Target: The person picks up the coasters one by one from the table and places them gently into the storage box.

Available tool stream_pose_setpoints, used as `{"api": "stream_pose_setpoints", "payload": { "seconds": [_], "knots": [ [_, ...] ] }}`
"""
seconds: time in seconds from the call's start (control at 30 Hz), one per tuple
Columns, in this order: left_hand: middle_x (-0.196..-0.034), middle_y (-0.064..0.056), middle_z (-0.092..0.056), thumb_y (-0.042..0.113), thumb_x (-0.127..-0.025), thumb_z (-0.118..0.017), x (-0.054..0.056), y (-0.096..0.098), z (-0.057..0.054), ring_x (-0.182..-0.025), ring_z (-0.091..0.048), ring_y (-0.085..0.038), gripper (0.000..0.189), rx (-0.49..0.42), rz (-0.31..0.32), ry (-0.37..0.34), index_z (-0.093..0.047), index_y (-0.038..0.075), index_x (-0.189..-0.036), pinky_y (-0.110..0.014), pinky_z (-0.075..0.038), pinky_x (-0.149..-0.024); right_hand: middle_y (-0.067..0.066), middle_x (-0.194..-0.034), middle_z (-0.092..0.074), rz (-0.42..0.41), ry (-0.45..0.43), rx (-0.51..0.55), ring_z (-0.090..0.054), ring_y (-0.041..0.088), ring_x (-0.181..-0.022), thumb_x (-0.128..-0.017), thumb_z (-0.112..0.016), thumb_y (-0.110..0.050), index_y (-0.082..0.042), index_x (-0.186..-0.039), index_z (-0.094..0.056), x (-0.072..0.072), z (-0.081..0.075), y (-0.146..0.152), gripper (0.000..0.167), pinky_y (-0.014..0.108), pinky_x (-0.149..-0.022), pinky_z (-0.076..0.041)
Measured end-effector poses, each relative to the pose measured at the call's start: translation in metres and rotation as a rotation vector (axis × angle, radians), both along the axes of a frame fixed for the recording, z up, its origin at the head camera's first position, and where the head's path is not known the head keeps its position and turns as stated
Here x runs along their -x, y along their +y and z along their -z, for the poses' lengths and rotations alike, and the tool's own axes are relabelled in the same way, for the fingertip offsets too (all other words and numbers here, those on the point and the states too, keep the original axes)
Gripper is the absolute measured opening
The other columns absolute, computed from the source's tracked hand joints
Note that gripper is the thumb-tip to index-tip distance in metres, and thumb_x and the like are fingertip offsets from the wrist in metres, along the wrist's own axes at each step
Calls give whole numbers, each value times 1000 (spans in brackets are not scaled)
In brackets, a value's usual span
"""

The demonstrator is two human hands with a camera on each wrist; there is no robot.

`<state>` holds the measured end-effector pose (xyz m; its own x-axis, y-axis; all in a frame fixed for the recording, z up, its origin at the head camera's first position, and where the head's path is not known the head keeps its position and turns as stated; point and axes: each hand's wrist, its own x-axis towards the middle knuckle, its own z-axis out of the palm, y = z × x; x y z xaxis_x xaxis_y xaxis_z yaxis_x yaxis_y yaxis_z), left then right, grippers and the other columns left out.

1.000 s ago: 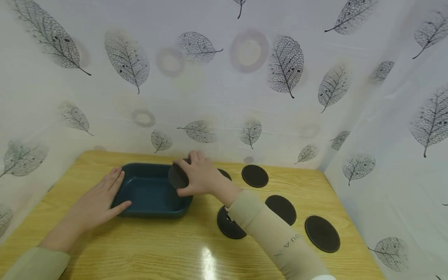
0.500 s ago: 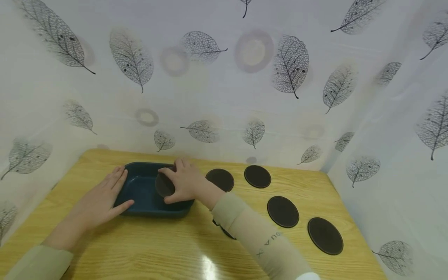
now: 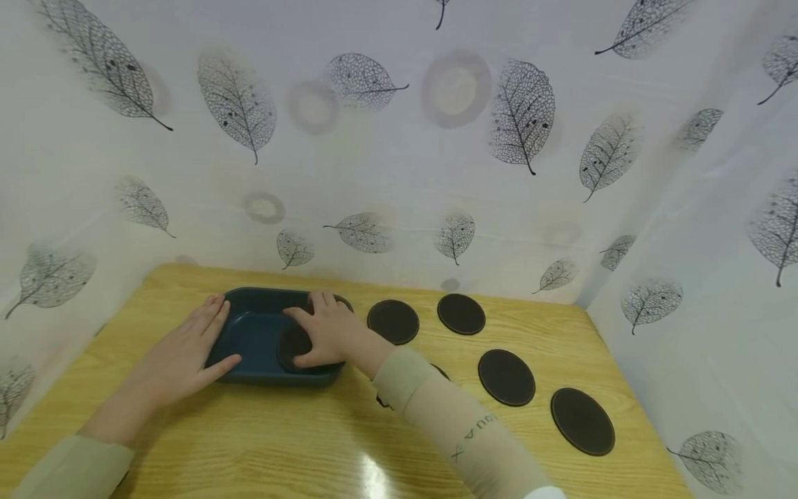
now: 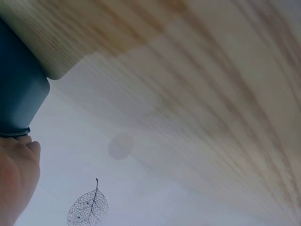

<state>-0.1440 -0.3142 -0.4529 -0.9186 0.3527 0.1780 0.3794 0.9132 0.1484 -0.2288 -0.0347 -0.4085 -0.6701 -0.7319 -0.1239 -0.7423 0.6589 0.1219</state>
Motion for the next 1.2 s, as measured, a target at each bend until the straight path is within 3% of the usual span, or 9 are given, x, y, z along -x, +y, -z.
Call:
{"api": "stream_pose_setpoints", "payload": {
  "seconds": [0.2,0.43,0.67,0.97,1.2],
  "knots": [
    [-174,-33,-15,54,-104,-61,1,1,-1,-166,-7,-44,102,-9,-2,-6,-11,-9,-167,-19,21,-125,15,-161,-39,2,-21,39,-44,29,-146,-94,-67,-68,-32,-168,-30,5,-4,9,90,38,-115,-50],
    [-172,-34,-19,52,-103,-63,1,-1,0,-166,-8,-43,101,2,14,42,-15,-11,-166,-13,23,-121,16,-164,-37,17,-42,92,-42,30,-150,-95,-68,-63,-28,-168,-32,13,-15,28,90,39,-115,-52],
    [-173,-34,-18,52,-103,-63,1,-2,4,-166,-6,-42,101,-4,17,57,-14,-10,-166,-14,22,-122,16,-163,-38,86,-65,160,-39,32,-149,-95,-73,-56,-26,-166,-38,23,-24,57,85,45,-118,-49],
    [-173,-33,-16,52,-103,-63,2,-2,6,-166,-6,-42,101,-7,18,66,-14,-9,-167,-19,20,-126,18,-162,-35,171,-78,148,-37,35,-147,-96,-72,-52,-25,-167,-36,38,-24,98,83,52,-112,-45],
    [-172,-34,-20,51,-103,-64,3,-1,7,-165,-10,-44,101,-10,18,65,-15,-9,-166,-16,22,-123,19,-163,-37,247,-72,140,-38,38,-149,-96,-72,-53,-25,-165,-40,45,-20,130,81,58,-112,-44]
  ]
}}
